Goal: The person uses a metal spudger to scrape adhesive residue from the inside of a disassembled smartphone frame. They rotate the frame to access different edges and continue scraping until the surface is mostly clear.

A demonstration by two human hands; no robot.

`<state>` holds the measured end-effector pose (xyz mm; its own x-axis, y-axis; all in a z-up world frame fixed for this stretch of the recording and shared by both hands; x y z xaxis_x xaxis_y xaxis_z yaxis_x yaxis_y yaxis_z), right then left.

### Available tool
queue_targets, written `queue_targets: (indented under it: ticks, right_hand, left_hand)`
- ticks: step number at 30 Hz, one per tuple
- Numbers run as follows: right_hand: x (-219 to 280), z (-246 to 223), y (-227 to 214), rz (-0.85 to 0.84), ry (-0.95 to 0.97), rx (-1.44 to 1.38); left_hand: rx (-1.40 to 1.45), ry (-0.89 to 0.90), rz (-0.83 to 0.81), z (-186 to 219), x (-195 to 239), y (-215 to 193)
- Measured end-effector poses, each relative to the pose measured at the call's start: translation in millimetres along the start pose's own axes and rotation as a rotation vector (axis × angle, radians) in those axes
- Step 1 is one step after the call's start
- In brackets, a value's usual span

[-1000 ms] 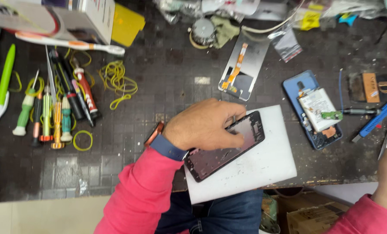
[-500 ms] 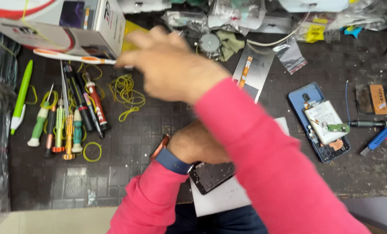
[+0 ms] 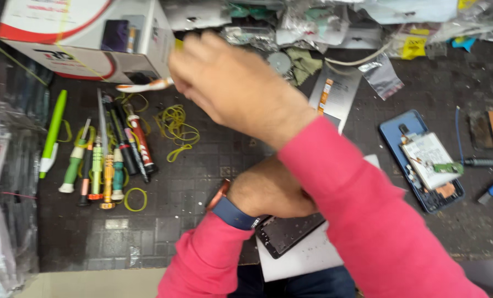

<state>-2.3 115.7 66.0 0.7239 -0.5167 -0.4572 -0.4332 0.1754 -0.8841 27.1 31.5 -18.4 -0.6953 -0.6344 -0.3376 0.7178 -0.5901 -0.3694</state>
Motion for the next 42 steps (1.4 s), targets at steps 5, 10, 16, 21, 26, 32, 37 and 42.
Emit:
queue_targets:
  ticks: [5,10,16,21,26,32,37,42]
  right_hand:
    - [79.6,13.3,-91.7,0.215,0.203,-0.466]
    - [207.5,-0.5,-158.7,0.255,0.711,-0.305]
    - [312.9,-57.9,-149.0,0.068,1.213,-0.022]
    - [337.9,-75.7,-98.6,-0.229,1.292,0.141]
    - [334.2,-83.7,-79.3,-0.083,1.188,0.217]
    - [343.5,-96.9,-67.4,-0.098,1.350,0.205]
    - [361.3,-109.0,-70.5,-0.140,1.416,0.129]
    - [367.1,-119.2,-79.6,-0.009,1.170,0.351]
  left_hand:
    - [0.364,-0.107,0.043,18.0,-3.4,-24.0]
    - [0.299,-0.392,0.009,26.8,-11.2,-19.1]
    - [0.290,-0.547,-0.158,29.7,-18.7,0.6]
    - [0.278,-0.437,-0.127,26.4,-13.3,-2.4]
    - [0.208,-0.478,-0.068,20.0,-11.7,-3.1]
    - [0.128,-0.576,0.007,12.7,-8.6,-7.6]
    - [-0.004,-0.567,0.176,3.7,-2.5,-14.2]
    - [0.048,-0.641,0.175,3.9,-2.2,-14.2]
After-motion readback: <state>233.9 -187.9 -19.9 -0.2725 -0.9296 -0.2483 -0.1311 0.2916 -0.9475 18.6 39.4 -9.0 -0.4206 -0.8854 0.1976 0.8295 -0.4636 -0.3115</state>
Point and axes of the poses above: each hand's wrist, its own x-axis away from the middle knuckle, its own y-axis out of the palm, z = x × y, the point moved 5 cm from there along -x, towards the middle knuckle, and after that the axes turned 10 degrees about x, right-handed, at the moved point
